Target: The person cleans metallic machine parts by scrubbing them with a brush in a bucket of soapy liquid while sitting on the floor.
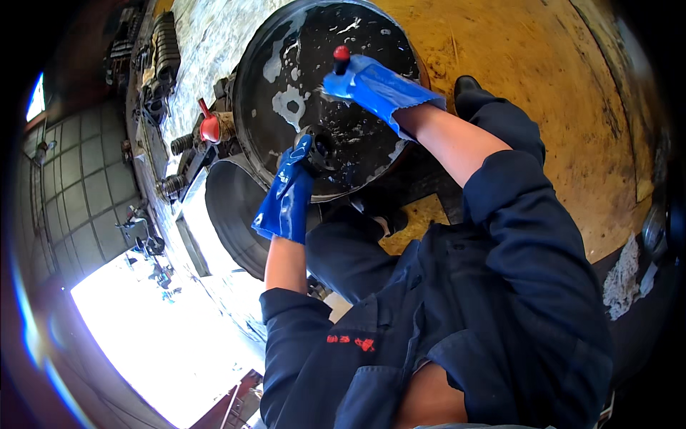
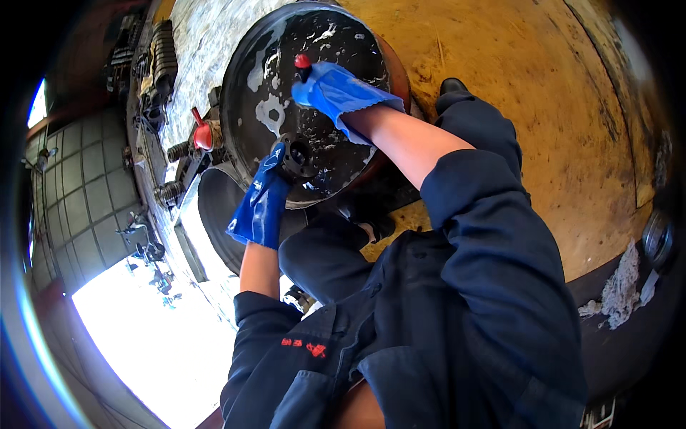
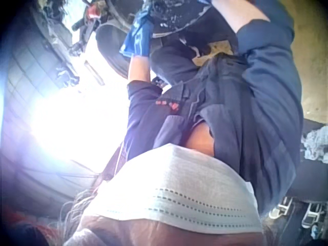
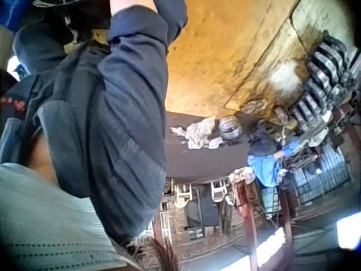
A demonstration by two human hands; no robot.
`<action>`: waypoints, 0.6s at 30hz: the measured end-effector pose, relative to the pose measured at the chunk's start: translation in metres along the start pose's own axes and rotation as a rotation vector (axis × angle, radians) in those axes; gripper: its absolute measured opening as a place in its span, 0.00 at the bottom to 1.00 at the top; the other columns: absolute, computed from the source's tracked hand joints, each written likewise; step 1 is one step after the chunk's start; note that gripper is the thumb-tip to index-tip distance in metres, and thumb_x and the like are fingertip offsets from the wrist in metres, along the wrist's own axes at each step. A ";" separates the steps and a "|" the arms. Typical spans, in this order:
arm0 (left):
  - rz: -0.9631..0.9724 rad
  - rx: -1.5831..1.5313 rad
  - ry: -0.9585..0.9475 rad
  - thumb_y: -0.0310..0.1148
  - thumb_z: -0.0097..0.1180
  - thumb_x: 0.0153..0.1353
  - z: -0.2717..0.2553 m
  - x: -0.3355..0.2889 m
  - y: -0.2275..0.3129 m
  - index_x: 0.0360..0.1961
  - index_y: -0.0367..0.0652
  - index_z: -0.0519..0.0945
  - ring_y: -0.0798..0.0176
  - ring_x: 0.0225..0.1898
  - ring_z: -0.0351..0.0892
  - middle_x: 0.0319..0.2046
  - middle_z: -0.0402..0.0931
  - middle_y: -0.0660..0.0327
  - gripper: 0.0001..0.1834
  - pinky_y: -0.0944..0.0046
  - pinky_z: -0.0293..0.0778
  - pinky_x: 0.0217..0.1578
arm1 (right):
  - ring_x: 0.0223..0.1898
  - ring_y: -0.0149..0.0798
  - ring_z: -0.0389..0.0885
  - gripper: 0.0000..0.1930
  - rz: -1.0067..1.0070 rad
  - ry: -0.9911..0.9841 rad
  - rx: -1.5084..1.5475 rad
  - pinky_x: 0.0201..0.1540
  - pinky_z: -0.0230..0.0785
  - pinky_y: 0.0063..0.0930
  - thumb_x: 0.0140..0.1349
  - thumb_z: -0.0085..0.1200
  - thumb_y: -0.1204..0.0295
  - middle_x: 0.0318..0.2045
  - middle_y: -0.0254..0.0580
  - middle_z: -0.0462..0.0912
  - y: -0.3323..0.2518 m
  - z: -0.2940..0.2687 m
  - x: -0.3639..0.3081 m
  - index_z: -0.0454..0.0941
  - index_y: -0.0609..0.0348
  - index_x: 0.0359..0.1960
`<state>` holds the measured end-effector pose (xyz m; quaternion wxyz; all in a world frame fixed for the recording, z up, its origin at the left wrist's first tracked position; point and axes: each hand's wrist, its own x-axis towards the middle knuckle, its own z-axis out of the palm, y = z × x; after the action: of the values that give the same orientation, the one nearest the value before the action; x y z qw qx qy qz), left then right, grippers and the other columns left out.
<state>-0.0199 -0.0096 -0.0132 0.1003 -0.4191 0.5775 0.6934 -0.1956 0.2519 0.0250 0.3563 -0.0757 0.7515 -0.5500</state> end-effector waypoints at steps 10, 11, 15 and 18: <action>0.067 -0.501 -0.037 0.39 0.61 0.71 -0.059 0.010 -0.028 0.66 0.39 0.72 0.47 0.59 0.79 0.60 0.78 0.50 0.27 0.48 0.76 0.63 | 0.47 0.51 0.87 0.23 0.006 -0.023 -0.347 0.55 0.77 0.43 0.62 0.58 0.48 0.41 0.50 0.89 -0.014 0.040 -0.017 0.87 0.51 0.49; 0.047 -0.564 -0.035 0.40 0.60 0.72 -0.067 0.018 -0.034 0.66 0.39 0.72 0.48 0.59 0.79 0.60 0.78 0.50 0.27 0.49 0.76 0.63 | 0.47 0.51 0.87 0.23 0.007 -0.028 -0.363 0.55 0.77 0.43 0.62 0.58 0.48 0.41 0.50 0.89 -0.014 0.043 -0.017 0.87 0.51 0.49; 0.126 -0.452 0.148 0.46 0.51 0.77 -0.009 -0.017 -0.014 0.68 0.38 0.71 0.51 0.61 0.77 0.62 0.76 0.50 0.28 0.54 0.74 0.64 | 0.32 0.33 0.80 0.19 -0.016 -0.156 -0.091 0.39 0.72 0.32 0.64 0.55 0.49 0.29 0.36 0.83 -0.006 0.062 -0.010 0.86 0.51 0.39; 0.132 -0.543 0.205 0.51 0.44 0.79 -0.006 -0.013 -0.019 0.67 0.37 0.73 0.53 0.60 0.77 0.61 0.78 0.50 0.30 0.58 0.72 0.64 | 0.22 0.29 0.75 0.15 -0.115 -0.344 -0.083 0.33 0.71 0.29 0.68 0.51 0.55 0.21 0.31 0.76 -0.007 0.086 0.009 0.79 0.49 0.28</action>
<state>0.0033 -0.0045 -0.0175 -0.1197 -0.4601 0.4040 0.7816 -0.1505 0.1786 0.0149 0.4439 -0.2261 0.6961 -0.5169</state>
